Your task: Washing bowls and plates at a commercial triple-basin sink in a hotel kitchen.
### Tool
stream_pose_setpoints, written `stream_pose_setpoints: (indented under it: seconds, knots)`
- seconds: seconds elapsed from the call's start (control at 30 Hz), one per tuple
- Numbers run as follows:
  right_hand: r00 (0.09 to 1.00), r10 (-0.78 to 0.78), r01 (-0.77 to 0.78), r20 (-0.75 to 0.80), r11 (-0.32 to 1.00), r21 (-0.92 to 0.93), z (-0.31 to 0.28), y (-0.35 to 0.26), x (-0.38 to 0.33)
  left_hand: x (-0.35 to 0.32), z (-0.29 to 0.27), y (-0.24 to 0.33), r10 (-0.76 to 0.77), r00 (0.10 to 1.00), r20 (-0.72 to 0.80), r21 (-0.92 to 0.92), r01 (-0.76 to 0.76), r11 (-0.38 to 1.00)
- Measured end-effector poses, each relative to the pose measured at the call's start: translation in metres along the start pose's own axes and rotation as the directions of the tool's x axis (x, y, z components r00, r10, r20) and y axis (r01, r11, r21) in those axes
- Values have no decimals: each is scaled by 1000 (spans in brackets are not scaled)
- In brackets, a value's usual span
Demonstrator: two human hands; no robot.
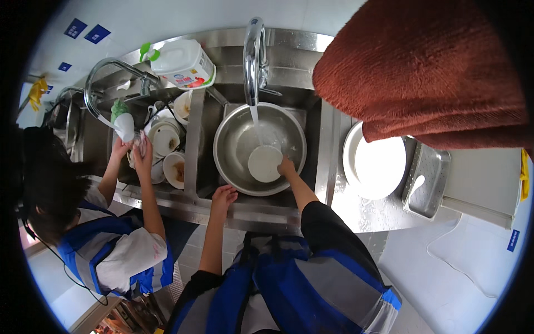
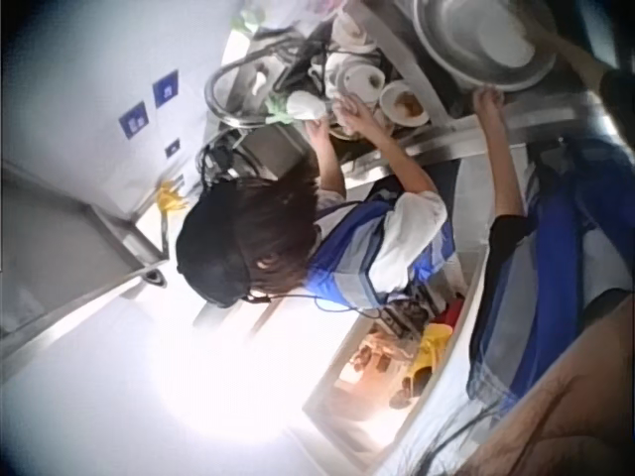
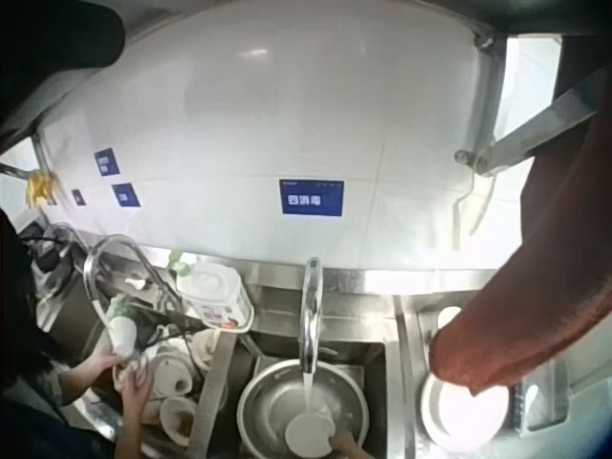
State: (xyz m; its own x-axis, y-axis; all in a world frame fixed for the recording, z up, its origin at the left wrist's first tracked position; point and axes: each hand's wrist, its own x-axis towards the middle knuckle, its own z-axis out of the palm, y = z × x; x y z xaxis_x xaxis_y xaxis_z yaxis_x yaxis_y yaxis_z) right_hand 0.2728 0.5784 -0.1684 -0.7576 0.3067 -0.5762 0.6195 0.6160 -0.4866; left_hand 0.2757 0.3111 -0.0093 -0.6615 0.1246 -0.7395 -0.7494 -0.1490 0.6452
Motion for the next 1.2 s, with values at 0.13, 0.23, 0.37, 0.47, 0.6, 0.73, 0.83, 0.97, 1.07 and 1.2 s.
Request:
stream_pose_setpoints:
  seconds: [0.13, 0.23, 0.37, 0.47, 0.6, 0.73, 0.83, 0.97, 1.07, 1.2]
  knots:
    - [896, 259, -424, 359, 736, 527, 0, -5, 1, 1, 11, 1, 35, 999, 10, 11, -35, 999]
    - [892, 289, -452, 348, 619, 643, -2, -10, 0, 12, 20, -3, 47, 998, 51, -23, -46, 999]
    - [908, 241, -418, 342, 506, 754, -8, -19, -1, 52, 48, -24, -181, 983, -37, -190, 171, 967]
    - [925, 194, -379, 326, 507, 775, -20, -26, -7, 79, 75, -52, -280, 959, 40, 69, 277, 958]
    - [990, 139, -143, 38, 905, 402, -36, -35, -28, 115, 112, -90, -503, 860, 82, -474, 478, 740]
    - [979, 183, -155, -93, 956, 247, -47, -35, -35, 147, 114, -115, -541, 809, 230, -685, 529, 500]
    - [996, 43, -22, -75, 963, 267, -41, -18, -23, 160, 111, -122, -410, 899, 152, -576, 418, 702]
    - [993, 118, -112, 24, 827, 550, -4, 7, 1, 167, 113, -112, -151, 985, -79, -238, 128, 963]
    - [986, 153, -122, -70, 939, 322, 23, 10, 11, 159, 111, -95, 120, 946, -301, 170, -71, 983]
    - [984, -7, 39, -177, 983, 177, 18, -6, 19, 137, 94, -57, 40, 975, -220, 317, 33, 948]
